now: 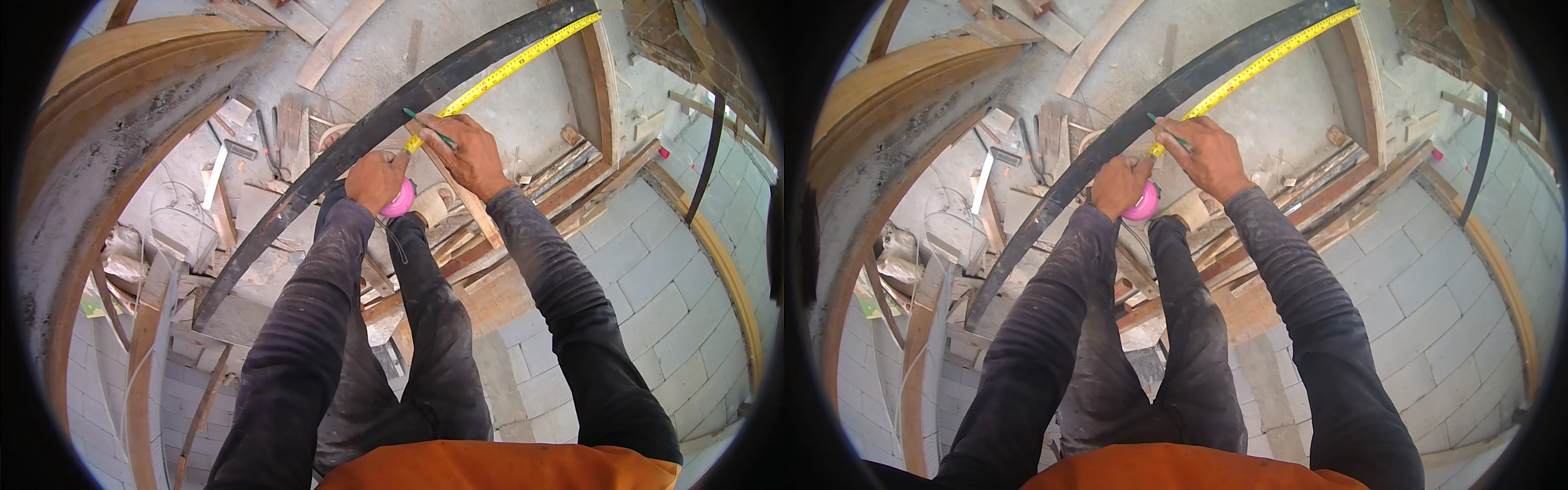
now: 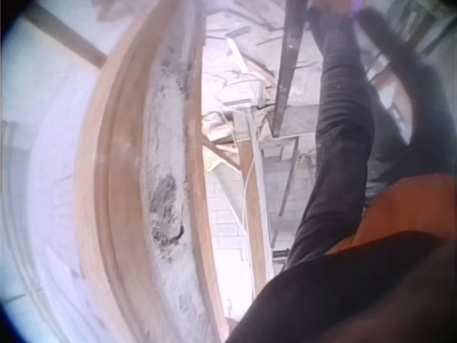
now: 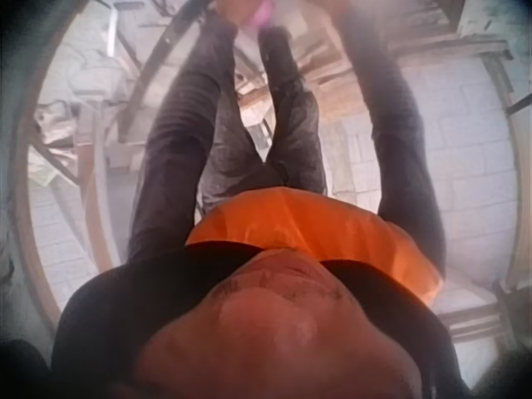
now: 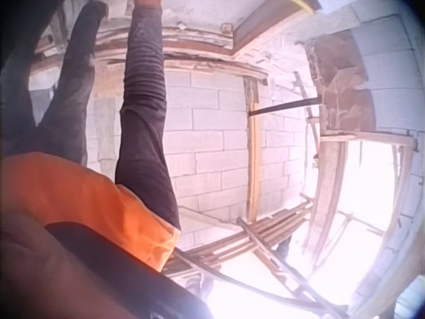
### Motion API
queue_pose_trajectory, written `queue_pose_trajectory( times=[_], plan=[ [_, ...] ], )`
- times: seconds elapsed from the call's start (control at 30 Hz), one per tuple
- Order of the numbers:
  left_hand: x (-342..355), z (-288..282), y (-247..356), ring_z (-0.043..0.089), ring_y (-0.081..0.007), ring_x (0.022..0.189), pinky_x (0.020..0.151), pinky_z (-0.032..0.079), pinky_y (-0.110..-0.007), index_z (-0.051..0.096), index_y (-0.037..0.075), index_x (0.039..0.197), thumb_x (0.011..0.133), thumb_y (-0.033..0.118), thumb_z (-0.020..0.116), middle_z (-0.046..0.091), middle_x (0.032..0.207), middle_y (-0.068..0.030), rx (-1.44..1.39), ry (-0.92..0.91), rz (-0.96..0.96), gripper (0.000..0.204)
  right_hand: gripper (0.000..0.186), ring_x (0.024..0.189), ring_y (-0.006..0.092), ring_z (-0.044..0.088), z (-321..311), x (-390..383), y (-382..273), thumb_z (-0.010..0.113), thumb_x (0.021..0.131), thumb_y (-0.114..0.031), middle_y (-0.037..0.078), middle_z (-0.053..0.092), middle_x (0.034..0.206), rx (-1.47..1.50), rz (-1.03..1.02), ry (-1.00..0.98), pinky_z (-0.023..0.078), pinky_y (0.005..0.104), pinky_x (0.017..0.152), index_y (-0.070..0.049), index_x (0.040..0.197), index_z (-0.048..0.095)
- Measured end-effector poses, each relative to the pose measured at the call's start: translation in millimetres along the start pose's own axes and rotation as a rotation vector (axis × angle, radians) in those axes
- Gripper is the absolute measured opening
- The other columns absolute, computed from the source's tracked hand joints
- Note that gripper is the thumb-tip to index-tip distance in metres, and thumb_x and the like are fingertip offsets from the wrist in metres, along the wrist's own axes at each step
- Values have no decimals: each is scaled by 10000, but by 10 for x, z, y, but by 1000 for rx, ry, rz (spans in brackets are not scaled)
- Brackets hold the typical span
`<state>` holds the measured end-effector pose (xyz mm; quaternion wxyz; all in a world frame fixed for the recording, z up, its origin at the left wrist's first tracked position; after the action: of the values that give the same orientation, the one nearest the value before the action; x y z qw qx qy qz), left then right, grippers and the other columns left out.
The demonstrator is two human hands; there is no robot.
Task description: The person measures a black curved frame with a tape measure, marks it with a green pencil, takes nails from a bucket, and nails a piece of wood onto a structure using a hammer.
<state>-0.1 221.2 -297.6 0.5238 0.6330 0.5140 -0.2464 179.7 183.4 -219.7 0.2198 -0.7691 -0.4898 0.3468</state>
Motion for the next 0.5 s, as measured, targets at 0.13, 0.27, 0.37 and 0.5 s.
queue_pose_trajectory(
  times=[0.13,0.27,0.37,0.5],
  plan=[
    [-8,-4,24,707,-429,856,806,538,-498,787,70,885,935,522,550,723,850,-237,21,3,-18,513,297,950,309,682,-32,-52,-23,667,975,-289,110,752,1077,-48,27,-57,559,412,824,-126,1214,735],
    [-49,-29,33,709,-422,853,793,537,-489,788,69,898,938,510,554,724,849,-229,1,14,-28,501,281,946,315,685,-103,-40,-58,658,982,-287,125,751,1077,-20,44,-33,558,413,819,-117,1191,739],
    [-54,-17,34,707,-423,853,785,536,-483,786,66,902,937,506,562,722,843,-230,7,12,4,496,277,943,321,685,-85,29,-79,654,985,-291,129,751,1059,6,-14,1,556,413,817,-108,1173,743],
    [-29,12,3,697,-436,851,776,535,-482,776,49,884,940,506,569,711,826,-244,-20,27,14,505,299,914,327,678,-30,51,-48,645,990,-321,132,751,1047,-57,-29,-33,550,421,797,-95,1156,749]
  ],
)
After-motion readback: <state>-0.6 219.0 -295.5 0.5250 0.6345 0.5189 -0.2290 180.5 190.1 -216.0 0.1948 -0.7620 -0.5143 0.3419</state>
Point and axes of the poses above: each hand's wrist, its own x-axis towards the middle knuckle, its own z-axis out of the palm, y = z × x, the point moved 5 cm from there along x, towards the middle knuckle
